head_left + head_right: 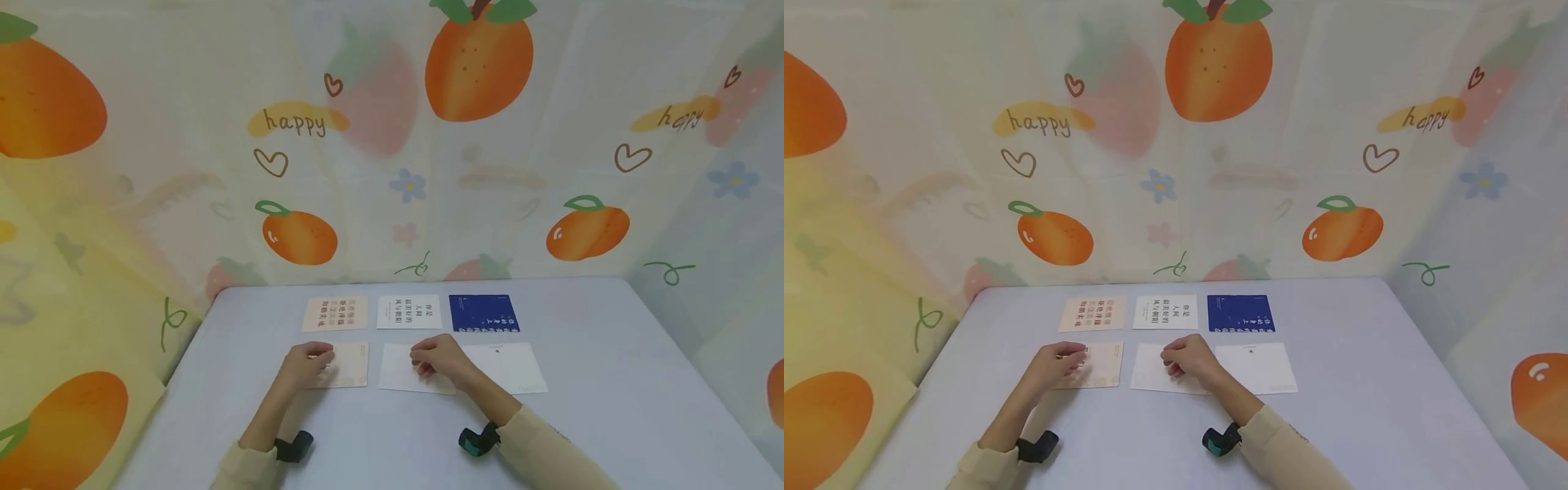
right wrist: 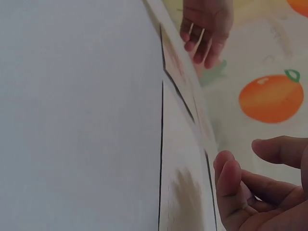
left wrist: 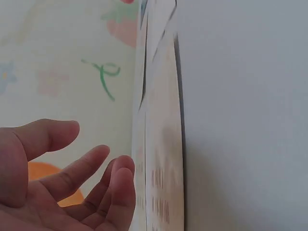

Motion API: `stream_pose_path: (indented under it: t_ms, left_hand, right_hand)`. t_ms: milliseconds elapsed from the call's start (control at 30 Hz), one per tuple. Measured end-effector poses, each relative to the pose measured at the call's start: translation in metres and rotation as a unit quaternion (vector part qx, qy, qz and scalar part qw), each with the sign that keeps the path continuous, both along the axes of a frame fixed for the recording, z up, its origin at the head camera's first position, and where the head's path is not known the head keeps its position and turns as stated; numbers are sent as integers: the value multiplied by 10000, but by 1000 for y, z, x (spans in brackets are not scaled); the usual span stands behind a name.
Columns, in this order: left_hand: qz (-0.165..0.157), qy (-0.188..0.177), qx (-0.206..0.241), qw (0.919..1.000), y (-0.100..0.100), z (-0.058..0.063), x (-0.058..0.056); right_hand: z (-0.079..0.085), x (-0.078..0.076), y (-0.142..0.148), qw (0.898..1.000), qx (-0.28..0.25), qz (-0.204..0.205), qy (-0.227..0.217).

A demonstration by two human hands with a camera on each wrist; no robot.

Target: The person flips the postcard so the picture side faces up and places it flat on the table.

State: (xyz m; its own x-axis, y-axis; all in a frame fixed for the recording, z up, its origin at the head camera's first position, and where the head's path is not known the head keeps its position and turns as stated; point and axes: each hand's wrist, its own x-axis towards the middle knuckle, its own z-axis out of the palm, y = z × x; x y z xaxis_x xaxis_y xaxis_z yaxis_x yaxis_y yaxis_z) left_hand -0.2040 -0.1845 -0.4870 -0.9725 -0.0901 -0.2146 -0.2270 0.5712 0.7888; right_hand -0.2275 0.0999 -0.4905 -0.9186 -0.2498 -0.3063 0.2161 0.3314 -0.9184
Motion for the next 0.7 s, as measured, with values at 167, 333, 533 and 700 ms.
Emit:
stream_pose_path:
  t_ms: [167, 333, 533, 700]
  left_hand:
    - [-125, -46, 526, 9985, 23, -4, -4]
    - [-483, -247, 669, 9963, 45, -4, -5]
    - [-898, -515, 606, 9928, 67, -5, -5]
    - [-852, -642, 426, 9934, 74, -6, -3]
  right_hand:
    - [1, 3, 19, 9992, 257, -298, 51]
    - [4, 7, 36, 9978, 378, -530, 82]
    - [7, 12, 51, 9951, 761, -624, 100]
    - [8, 18, 56, 9931, 964, -648, 126]
